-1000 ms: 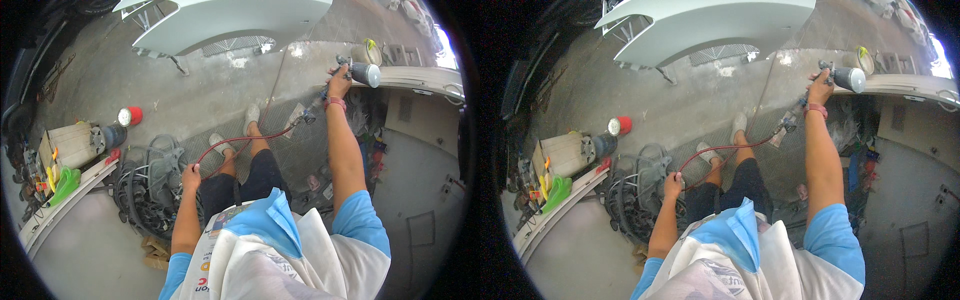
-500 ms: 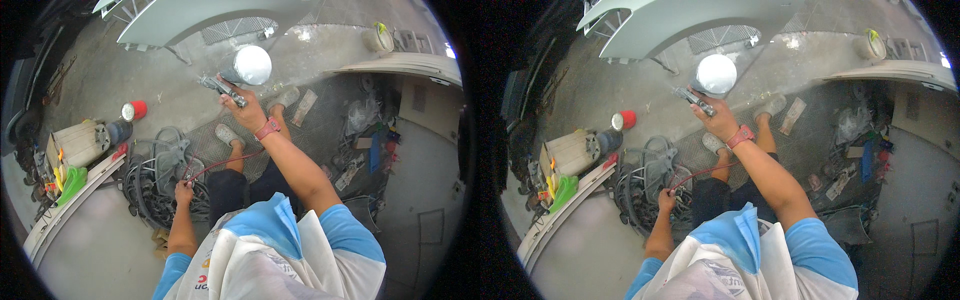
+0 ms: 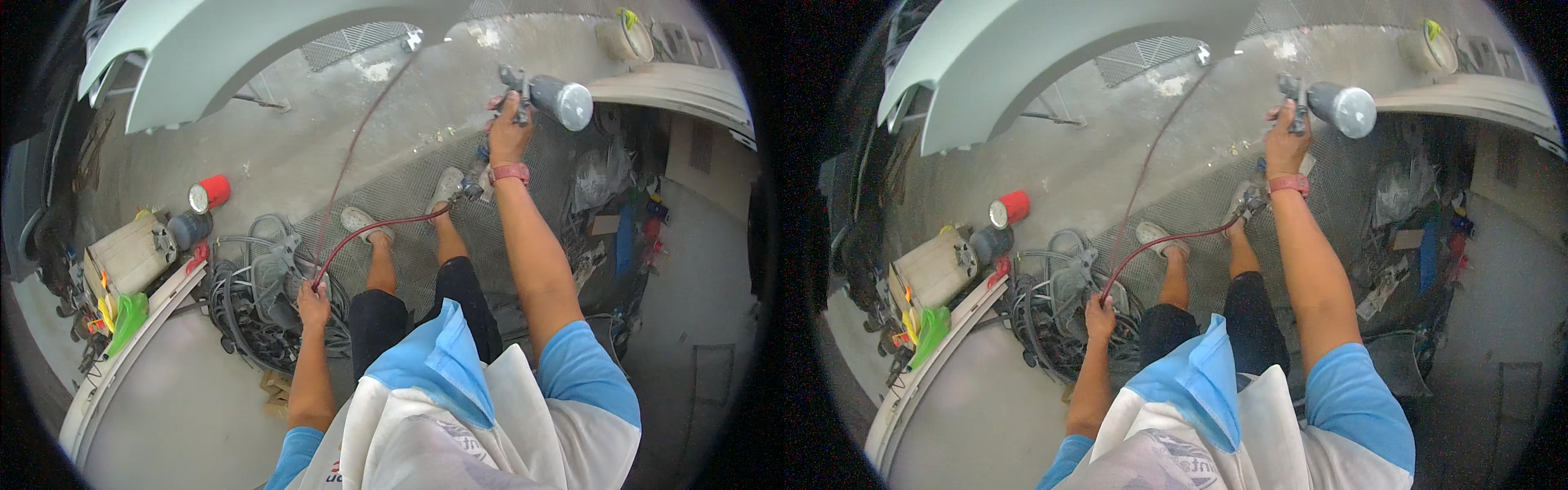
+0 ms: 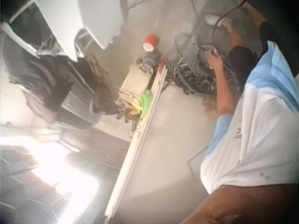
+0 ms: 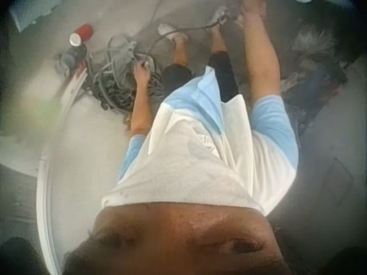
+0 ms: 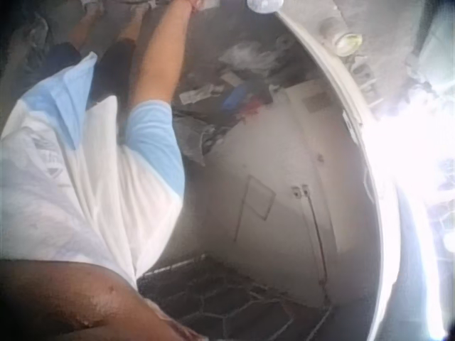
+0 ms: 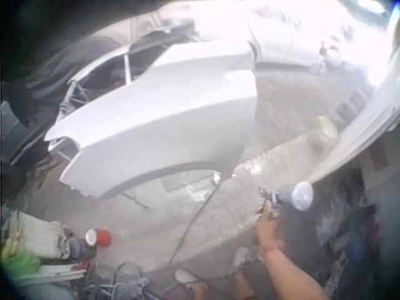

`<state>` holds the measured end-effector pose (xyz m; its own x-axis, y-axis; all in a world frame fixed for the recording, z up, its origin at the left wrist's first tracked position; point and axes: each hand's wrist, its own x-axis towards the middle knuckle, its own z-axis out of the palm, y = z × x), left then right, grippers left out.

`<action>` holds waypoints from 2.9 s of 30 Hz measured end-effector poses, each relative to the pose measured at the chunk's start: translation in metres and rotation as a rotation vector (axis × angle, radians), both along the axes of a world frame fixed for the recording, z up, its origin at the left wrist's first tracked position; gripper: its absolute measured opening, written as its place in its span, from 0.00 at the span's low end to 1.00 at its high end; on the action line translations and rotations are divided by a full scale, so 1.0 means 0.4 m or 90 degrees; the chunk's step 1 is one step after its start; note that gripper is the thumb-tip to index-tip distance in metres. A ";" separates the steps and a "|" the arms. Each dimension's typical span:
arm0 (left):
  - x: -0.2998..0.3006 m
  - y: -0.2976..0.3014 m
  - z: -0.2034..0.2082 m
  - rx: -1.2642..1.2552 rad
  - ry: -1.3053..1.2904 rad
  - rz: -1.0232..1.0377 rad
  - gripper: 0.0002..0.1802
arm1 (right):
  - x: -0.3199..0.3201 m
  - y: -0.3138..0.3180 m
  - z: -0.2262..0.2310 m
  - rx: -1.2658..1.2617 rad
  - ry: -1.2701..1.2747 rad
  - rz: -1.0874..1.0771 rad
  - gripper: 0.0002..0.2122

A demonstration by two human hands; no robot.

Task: The person uses a spray gun to apply white paint to a car's hood and a separate bumper. They move around the vehicle to cover different areas, including the hood, side panels, and the detached bumper, ensuring even coverage.

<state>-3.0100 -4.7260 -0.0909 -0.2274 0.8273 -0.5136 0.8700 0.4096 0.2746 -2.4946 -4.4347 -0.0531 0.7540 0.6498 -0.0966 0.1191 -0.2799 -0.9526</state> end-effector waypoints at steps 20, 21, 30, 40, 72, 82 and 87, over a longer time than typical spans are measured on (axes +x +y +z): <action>0.514 0.053 -0.122 -0.240 0.016 -0.151 0.33 | 0.187 0.010 -0.535 -0.084 0.111 0.380 0.22; 0.526 0.053 -0.143 -0.277 0.020 -0.155 0.35 | 0.192 0.011 -0.566 -0.042 0.132 0.427 0.22; 0.531 0.084 -0.307 -0.085 0.132 -0.167 0.39 | 0.279 0.183 -0.989 0.002 0.170 -0.065 0.20; 0.380 0.129 -0.310 -0.076 0.157 -0.003 0.49 | -0.204 0.185 -0.963 0.097 0.292 -0.058 0.19; -0.153 -0.040 0.108 0.029 -0.033 -0.038 0.16 | -0.158 -0.005 0.394 -0.028 -0.085 0.226 0.19; -0.140 0.069 0.192 0.043 -0.126 0.077 0.18 | -0.167 0.090 0.835 -0.041 -0.071 0.142 0.26; -0.179 0.007 0.236 0.040 -0.096 0.056 0.16 | -0.557 0.076 0.919 -0.040 -0.046 0.392 0.25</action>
<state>-3.0815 -4.7231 0.0037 -0.2252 0.8390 -0.4953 0.7788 0.4605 0.4260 -2.7173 -4.4042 0.3145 0.2480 0.9623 -0.1118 0.3395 -0.1944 -0.9203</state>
